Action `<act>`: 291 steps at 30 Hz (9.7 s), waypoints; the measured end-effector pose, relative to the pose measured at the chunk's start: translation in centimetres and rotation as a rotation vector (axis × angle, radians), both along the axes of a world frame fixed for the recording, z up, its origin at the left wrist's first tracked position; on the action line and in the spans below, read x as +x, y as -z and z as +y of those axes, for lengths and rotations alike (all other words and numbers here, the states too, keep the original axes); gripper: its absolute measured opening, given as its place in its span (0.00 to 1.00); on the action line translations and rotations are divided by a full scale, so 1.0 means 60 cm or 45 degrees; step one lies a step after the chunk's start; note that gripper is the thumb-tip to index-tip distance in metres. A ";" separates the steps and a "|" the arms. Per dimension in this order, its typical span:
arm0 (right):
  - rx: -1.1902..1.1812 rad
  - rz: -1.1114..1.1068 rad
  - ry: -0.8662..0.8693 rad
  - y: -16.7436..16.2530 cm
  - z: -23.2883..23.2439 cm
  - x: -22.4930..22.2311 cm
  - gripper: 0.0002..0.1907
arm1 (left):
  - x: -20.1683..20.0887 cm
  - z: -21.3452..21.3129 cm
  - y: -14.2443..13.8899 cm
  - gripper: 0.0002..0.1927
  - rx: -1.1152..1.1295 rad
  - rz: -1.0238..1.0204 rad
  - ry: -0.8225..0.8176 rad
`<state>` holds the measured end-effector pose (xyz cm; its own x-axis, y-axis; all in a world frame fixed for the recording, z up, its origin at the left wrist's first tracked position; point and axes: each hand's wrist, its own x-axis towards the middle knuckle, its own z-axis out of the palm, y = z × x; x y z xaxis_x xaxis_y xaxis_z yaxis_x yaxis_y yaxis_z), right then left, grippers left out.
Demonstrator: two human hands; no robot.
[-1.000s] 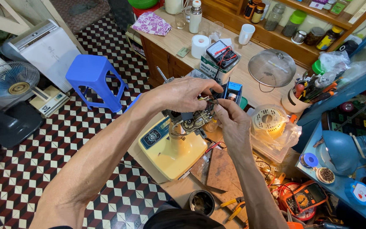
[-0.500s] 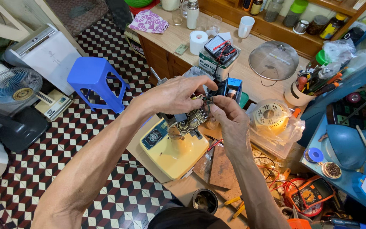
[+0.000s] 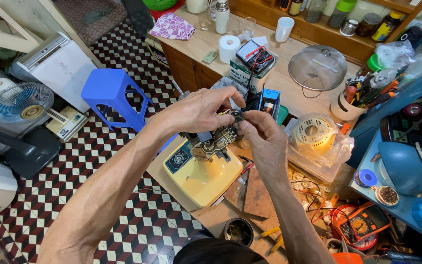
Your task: The person works on the exposed wiring of a small motor attached to a yellow appliance. They use an orange heat gun to apply heat to wire connections, then manipulate and reposition the wires with both hands. The person repeatedly applies heat and adjusts the wiring throughout the clip.
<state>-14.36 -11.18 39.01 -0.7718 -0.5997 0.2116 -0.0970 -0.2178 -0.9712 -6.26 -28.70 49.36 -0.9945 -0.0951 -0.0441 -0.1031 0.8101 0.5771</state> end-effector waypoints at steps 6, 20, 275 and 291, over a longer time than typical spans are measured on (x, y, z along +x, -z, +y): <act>0.162 0.142 0.139 -0.015 0.006 0.006 0.08 | 0.001 -0.009 0.005 0.18 0.050 0.138 0.131; 0.019 -0.590 -0.229 -0.029 0.025 -0.020 0.10 | 0.010 -0.009 0.001 0.14 0.117 0.212 0.150; 0.241 -0.636 1.586 -0.005 -0.069 0.401 0.25 | -0.162 -0.085 0.038 0.17 0.398 -0.580 1.285; 0.472 -0.642 1.369 0.017 -0.052 0.397 0.13 | -0.158 -0.092 0.050 0.14 0.391 -0.504 1.190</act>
